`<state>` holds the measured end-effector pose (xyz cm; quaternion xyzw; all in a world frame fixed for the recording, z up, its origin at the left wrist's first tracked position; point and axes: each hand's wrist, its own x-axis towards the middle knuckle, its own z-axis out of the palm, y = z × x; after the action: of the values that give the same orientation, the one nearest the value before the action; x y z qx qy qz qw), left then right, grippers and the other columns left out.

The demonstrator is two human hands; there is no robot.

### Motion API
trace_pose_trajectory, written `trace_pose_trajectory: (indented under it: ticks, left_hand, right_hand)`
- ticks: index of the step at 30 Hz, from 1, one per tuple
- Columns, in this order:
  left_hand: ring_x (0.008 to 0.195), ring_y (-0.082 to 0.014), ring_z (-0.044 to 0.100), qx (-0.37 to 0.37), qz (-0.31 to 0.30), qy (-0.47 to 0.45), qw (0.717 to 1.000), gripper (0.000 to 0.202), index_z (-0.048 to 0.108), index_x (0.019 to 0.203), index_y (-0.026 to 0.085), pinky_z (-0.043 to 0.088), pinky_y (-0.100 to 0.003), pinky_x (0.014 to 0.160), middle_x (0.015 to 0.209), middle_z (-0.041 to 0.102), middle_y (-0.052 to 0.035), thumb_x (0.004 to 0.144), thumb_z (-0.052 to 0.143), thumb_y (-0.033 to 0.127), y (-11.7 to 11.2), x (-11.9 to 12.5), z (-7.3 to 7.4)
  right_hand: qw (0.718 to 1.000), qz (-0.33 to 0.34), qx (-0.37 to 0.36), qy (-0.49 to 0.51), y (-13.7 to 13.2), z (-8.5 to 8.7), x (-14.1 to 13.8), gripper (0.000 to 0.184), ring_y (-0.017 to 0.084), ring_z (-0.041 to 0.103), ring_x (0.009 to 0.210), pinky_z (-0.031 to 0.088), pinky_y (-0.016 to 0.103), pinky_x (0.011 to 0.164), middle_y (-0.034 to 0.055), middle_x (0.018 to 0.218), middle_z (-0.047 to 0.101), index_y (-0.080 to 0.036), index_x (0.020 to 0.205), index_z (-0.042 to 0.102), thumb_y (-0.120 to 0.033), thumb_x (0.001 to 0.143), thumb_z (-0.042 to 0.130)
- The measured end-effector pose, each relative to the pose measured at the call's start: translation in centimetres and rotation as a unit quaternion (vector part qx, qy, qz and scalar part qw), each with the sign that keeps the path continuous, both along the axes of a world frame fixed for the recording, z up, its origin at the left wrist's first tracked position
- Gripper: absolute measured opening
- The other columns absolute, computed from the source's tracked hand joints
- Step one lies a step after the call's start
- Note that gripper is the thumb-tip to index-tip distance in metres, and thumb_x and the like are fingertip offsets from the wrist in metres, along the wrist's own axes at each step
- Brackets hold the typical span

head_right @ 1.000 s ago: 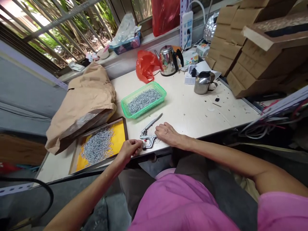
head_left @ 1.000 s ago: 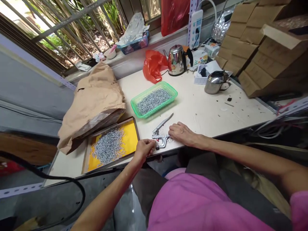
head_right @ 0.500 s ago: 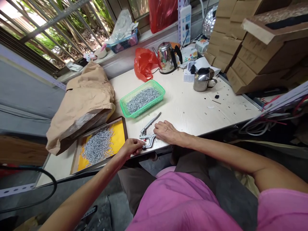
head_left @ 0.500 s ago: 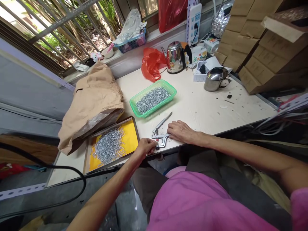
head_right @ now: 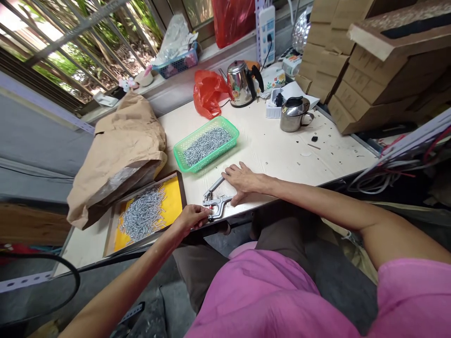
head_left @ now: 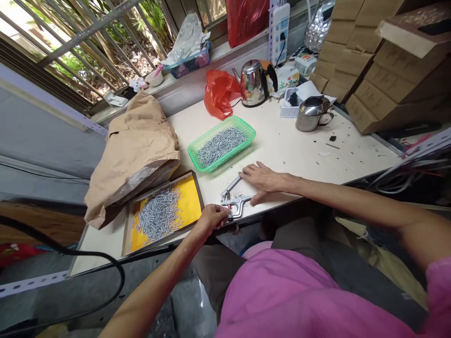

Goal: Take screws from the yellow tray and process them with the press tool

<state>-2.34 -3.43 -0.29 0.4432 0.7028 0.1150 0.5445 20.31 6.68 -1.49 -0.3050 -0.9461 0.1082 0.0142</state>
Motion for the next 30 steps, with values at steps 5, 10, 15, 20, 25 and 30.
trace_pose_trajectory:
  ticks: [5, 10, 15, 20, 25, 30]
  left_hand:
    - [0.034, -0.0039, 0.033, -0.005, 0.005, -0.003, 1.0, 0.036, 0.056, 0.059, 0.014, 0.022, -0.019, 0.037, 0.041, 0.045, 0.0061, 0.067, 0.069, 0.046, -0.1, 0.1, -0.1]
    - [0.035, -0.0048, 0.034, -0.022, 0.019, 0.012, 1.0, 0.038, 0.051, 0.055, 0.016, 0.023, -0.019, 0.038, 0.04, 0.044, 0.0059, 0.068, 0.069, 0.047, -0.2, 0.2, 0.0]
    - [0.049, -0.0113, 0.049, 0.11, -0.036, 0.176, 0.978, 0.032, 0.058, 0.066, 0.016, 0.036, -0.023, 0.049, 0.054, 0.054, 0.001, 0.081, 0.059, 0.044, -1.2, 0.9, 0.6]
    - [0.107, -0.0261, 0.054, 0.358, -0.227, 0.306, 0.853, 0.036, 0.057, 0.114, 0.015, 0.045, -0.036, 0.087, 0.116, 0.059, -0.013, 0.081, 0.064, 0.029, 0.4, 3.5, 0.6]
    - [0.115, -0.0276, 0.049, 0.38, -0.371, 0.273, 0.802, 0.053, 0.044, 0.129, 0.015, 0.042, -0.043, 0.096, 0.127, 0.053, -0.0146, 0.082, 0.063, 0.03, 3.9, 4.6, -0.5]
    - [0.106, -0.0275, 0.051, 0.362, -0.402, 0.295, 0.788, 0.051, 0.05, 0.124, 0.014, 0.043, -0.041, 0.09, 0.113, 0.057, -0.0129, 0.081, 0.065, 0.037, 5.2, 4.8, -0.5]
  right_hand:
    - [1.0, 0.008, -0.01, -0.008, -0.2, 0.9, 0.2, 0.081, 0.033, 0.043, 0.108, 0.034, 0.047, 0.092, 0.0204, 0.122, 0.049, -0.008, 0.125, 0.049, -0.063, 0.069, 0.069]
    - [1.0, -0.008, -0.01, -0.02, -0.3, 1.1, -0.1, 0.068, 0.031, 0.044, 0.102, 0.037, 0.041, 0.086, 0.0177, 0.115, 0.052, -0.009, 0.115, 0.056, -0.058, 0.071, 0.071]
    - [1.0, -0.018, -0.011, 0.003, -0.8, 0.8, -0.2, 0.048, 0.028, 0.047, 0.098, 0.04, 0.035, 0.078, 0.0142, 0.106, 0.056, -0.011, 0.102, 0.062, -0.049, 0.074, 0.073]
    - [0.999, -0.03, -0.014, 0.01, -1.2, 0.4, -0.2, 0.04, 0.027, 0.048, 0.099, 0.042, 0.034, 0.076, 0.0137, 0.104, 0.056, -0.011, 0.1, 0.063, -0.042, 0.077, 0.073]
    - [0.999, -0.034, -0.023, 0.004, -1.4, 0.5, 0.4, 0.058, 0.028, 0.046, 0.101, 0.044, 0.034, 0.076, 0.0142, 0.11, 0.055, -0.011, 0.115, 0.057, -0.043, 0.071, 0.077]
    - [0.997, -0.067, -0.041, -0.02, -1.5, 1.2, 0.8, 0.05, 0.029, 0.048, 0.101, 0.044, 0.034, 0.075, 0.0153, 0.11, 0.055, -0.011, 0.108, 0.061, -0.041, 0.071, 0.077]
